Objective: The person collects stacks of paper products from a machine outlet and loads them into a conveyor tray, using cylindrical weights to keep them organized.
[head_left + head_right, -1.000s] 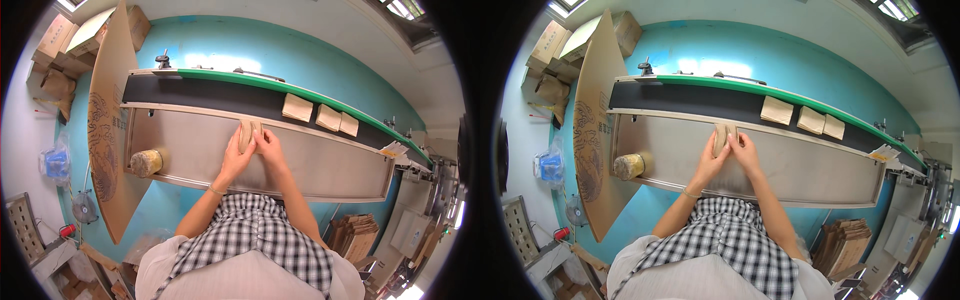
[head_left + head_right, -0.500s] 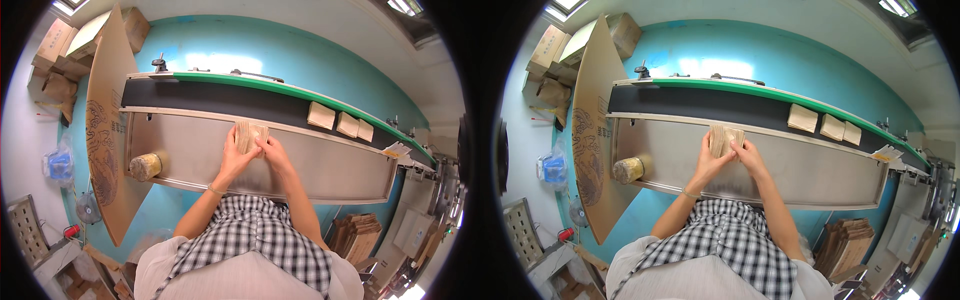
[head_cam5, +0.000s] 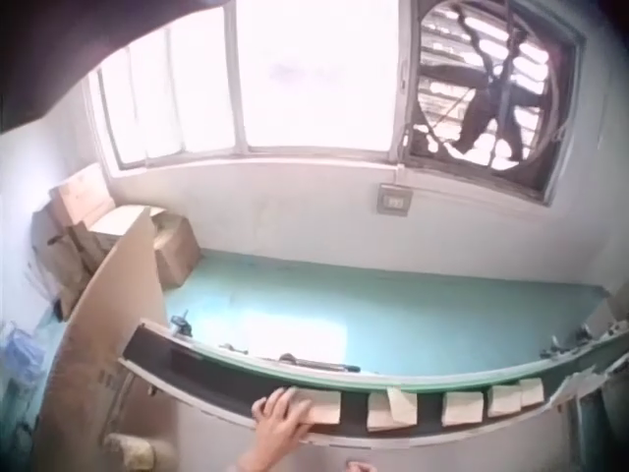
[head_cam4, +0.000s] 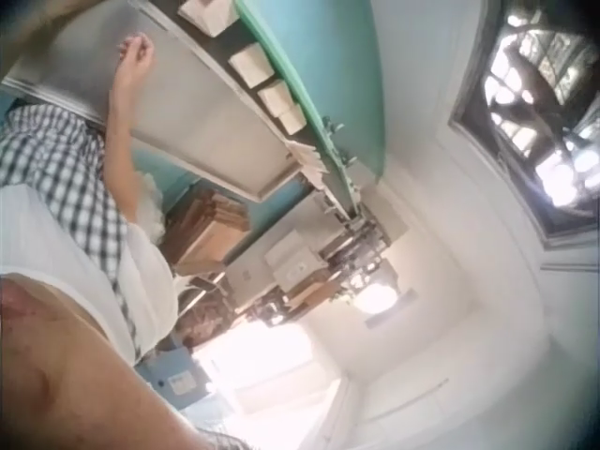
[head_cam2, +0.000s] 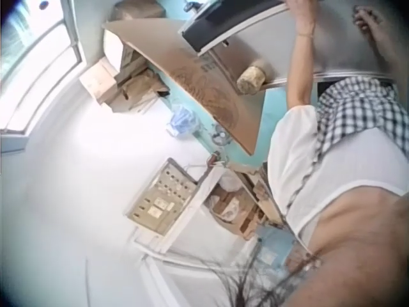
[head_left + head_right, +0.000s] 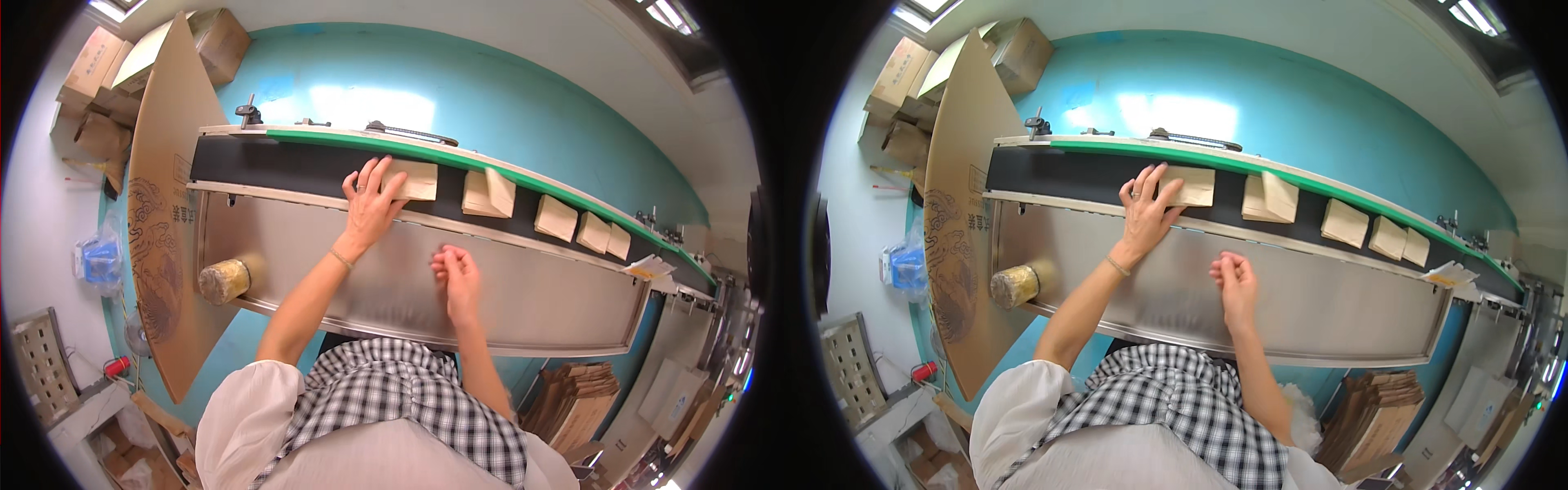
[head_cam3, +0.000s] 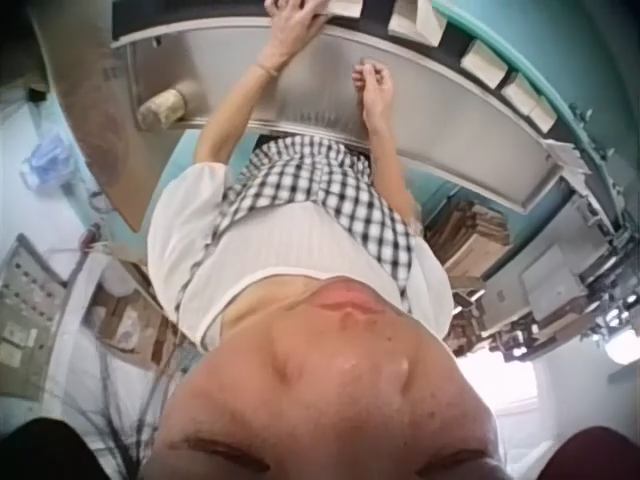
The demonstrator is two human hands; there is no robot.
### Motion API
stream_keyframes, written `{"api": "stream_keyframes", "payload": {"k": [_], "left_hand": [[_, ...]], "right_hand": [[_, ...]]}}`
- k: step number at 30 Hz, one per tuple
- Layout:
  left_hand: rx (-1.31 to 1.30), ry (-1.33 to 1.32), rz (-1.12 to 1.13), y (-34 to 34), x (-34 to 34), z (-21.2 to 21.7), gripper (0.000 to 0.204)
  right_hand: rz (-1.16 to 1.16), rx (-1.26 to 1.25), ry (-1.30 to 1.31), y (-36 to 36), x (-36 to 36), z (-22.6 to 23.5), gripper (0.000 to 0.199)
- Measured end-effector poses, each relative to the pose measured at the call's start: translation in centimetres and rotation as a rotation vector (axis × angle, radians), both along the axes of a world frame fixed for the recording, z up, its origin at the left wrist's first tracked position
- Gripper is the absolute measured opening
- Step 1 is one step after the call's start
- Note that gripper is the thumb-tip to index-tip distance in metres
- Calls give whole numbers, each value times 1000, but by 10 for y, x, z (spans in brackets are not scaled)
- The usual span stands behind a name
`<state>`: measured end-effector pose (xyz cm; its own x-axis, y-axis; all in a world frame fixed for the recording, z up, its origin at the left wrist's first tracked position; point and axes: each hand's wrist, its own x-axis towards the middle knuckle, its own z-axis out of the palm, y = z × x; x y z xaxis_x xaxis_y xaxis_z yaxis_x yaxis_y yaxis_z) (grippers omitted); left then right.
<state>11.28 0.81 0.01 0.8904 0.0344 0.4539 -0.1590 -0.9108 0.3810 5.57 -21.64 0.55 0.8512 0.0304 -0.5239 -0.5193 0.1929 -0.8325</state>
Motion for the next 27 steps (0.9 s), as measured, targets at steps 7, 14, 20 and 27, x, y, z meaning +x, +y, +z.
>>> {"api": "stream_keyframes", "payload": {"k": [7, 14, 20, 27], "left_hand": [[-355, -45, -1, -37, -10, 75, 47], [-1116, -47, -445, -15, -67, 258, 51], [-1038, -129, -496, -10, -116, 259, 62], [-1086, -104, -496, -1, -173, 240, 62]], "right_hand": [[408, -8, -61, 19, -12, 22, 21], [-116, -509, -474, -46, 20, 6, 24], [-606, -696, -482, -186, 91, -36, 46], [193, -1317, -526, -159, 135, -42, 58]]}}
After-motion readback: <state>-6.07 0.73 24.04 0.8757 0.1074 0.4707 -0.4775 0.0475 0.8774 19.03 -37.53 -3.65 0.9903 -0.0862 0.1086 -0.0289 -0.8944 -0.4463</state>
